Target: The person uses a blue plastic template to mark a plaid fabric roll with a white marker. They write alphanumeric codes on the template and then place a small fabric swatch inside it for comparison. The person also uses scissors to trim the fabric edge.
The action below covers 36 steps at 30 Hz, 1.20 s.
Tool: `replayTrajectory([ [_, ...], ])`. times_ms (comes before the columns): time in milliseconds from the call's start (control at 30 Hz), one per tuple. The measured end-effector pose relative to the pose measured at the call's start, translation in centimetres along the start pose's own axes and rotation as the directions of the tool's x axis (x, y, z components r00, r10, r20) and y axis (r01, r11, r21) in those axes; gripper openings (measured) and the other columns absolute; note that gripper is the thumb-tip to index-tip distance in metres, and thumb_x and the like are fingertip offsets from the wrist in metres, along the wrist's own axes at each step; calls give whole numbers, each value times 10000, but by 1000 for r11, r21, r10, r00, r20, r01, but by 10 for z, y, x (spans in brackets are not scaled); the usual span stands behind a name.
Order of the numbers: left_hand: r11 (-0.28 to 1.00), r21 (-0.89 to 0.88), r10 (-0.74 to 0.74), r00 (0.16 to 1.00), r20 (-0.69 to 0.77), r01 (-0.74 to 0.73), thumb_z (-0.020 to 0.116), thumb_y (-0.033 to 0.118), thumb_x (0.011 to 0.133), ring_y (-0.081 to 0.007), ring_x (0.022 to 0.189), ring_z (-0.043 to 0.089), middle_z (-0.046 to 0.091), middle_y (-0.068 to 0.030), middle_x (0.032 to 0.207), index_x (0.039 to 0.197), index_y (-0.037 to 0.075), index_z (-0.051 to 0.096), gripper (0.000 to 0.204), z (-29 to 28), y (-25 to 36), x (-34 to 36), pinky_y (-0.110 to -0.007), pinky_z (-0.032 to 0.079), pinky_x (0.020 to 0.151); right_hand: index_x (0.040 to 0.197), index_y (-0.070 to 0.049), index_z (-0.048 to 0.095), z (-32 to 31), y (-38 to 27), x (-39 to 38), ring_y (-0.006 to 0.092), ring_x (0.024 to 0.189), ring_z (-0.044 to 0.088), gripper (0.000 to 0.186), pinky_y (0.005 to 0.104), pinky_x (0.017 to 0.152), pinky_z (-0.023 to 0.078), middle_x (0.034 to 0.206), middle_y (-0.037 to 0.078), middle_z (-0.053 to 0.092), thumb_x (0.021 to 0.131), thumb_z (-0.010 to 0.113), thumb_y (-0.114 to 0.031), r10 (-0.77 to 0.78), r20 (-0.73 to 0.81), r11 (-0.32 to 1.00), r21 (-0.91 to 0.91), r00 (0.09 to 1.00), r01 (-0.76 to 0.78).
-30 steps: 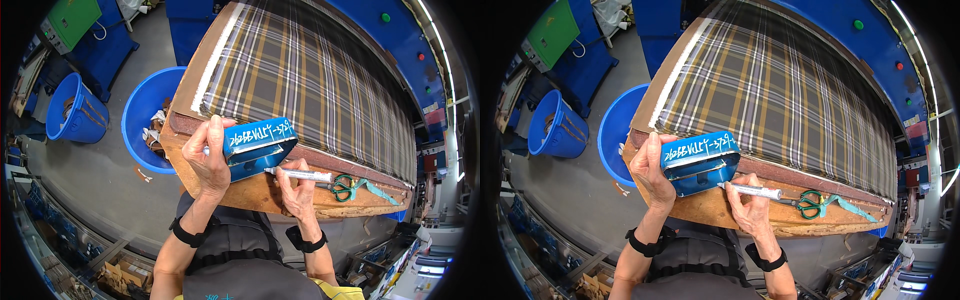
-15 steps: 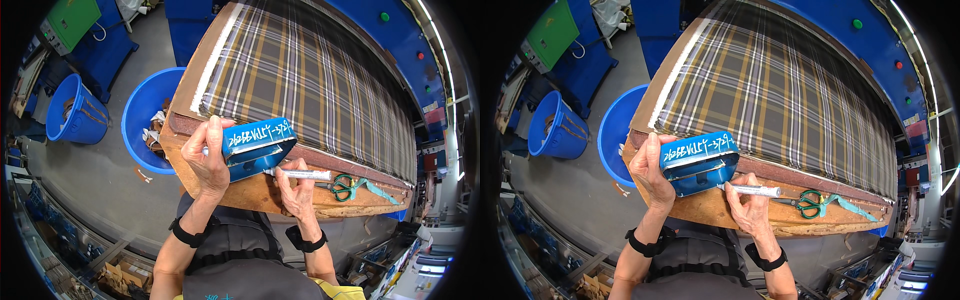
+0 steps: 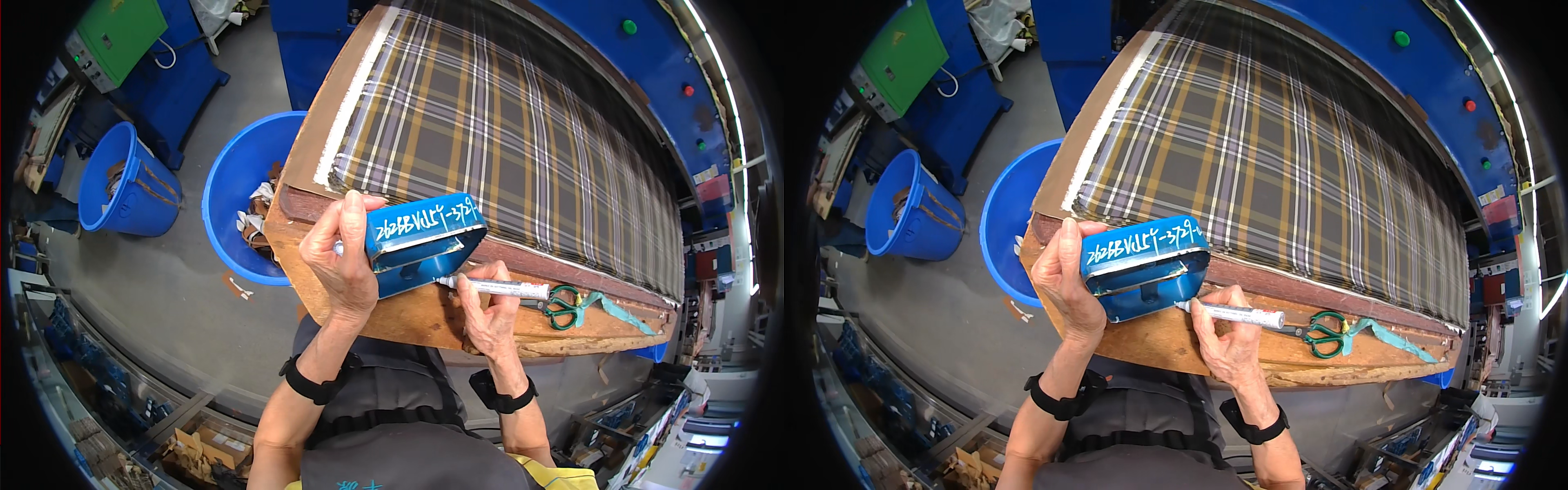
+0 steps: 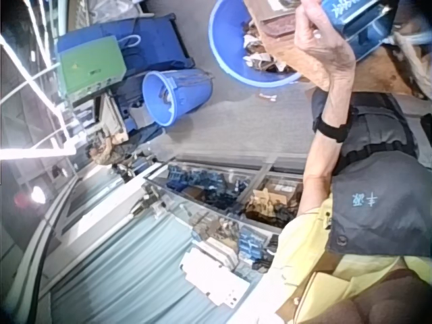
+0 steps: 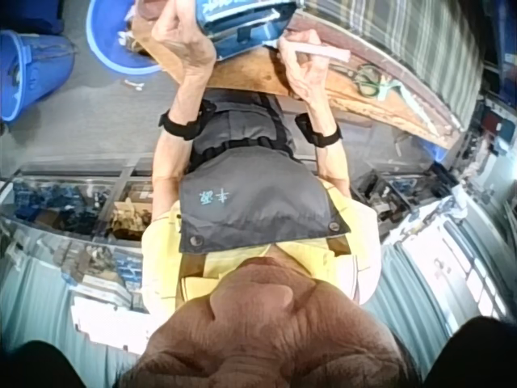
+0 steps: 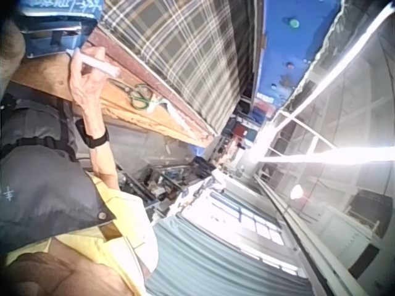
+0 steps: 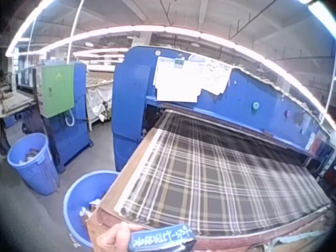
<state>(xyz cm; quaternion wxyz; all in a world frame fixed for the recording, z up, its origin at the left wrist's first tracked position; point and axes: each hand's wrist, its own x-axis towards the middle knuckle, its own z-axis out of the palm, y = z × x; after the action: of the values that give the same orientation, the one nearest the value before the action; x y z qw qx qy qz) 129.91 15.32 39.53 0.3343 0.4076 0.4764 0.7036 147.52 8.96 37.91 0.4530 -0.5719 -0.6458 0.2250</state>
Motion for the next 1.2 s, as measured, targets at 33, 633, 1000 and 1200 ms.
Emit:
replayTrajectory([
  [33, 1000, 3, 1, 1000, -1, -1, 498, 202, 977, -117, 678, 602, 680, -80, 734, 826, -56, 686, 354, 0, 0, 0, -267, 463, 668, 811, -1, 562, 0, 0, 0, 137, 598, 548, 130, 276, 558, 437, 710, 64, 579, 854, 680, -35, -8, -4, 1000, 4, 1000, 8],
  [633, 999, 18, -45, 998, -39, 46, 473, 343, 998, -117, 649, 624, 668, -86, 727, 828, -35, 674, 460, 1, -9, -1, -226, 482, 634, 839, -24, 572, -8, -2, -6, 202, 548, 568, 148, 296, 520, 442, 682, 81, 604, 774, 706, -20, -252, -44, 967, 16, 967, 253],
  [1000, 988, 124, -86, 996, -12, 87, 493, 332, 999, -70, 629, 493, 622, 1, 712, 842, 2, 705, 422, 13, -6, 27, -229, 397, 601, 862, -30, 527, -39, -1, -1, 48, 591, 484, 115, 200, 541, 395, 701, 0, 545, 931, 611, -69, 270, -331, 865, 497, 904, -76],
  [1200, 948, 259, -219, 969, 115, 183, 544, 301, 973, -51, 598, 350, 426, 52, 612, 869, -29, 694, 377, 23, -33, 59, -266, 279, 531, 856, -34, 511, -46, -4, 2, 68, 575, 491, 163, 214, 537, 403, 691, 18, 548, 941, 607, -136, 287, -324, 888, 444, 901, -123],
])
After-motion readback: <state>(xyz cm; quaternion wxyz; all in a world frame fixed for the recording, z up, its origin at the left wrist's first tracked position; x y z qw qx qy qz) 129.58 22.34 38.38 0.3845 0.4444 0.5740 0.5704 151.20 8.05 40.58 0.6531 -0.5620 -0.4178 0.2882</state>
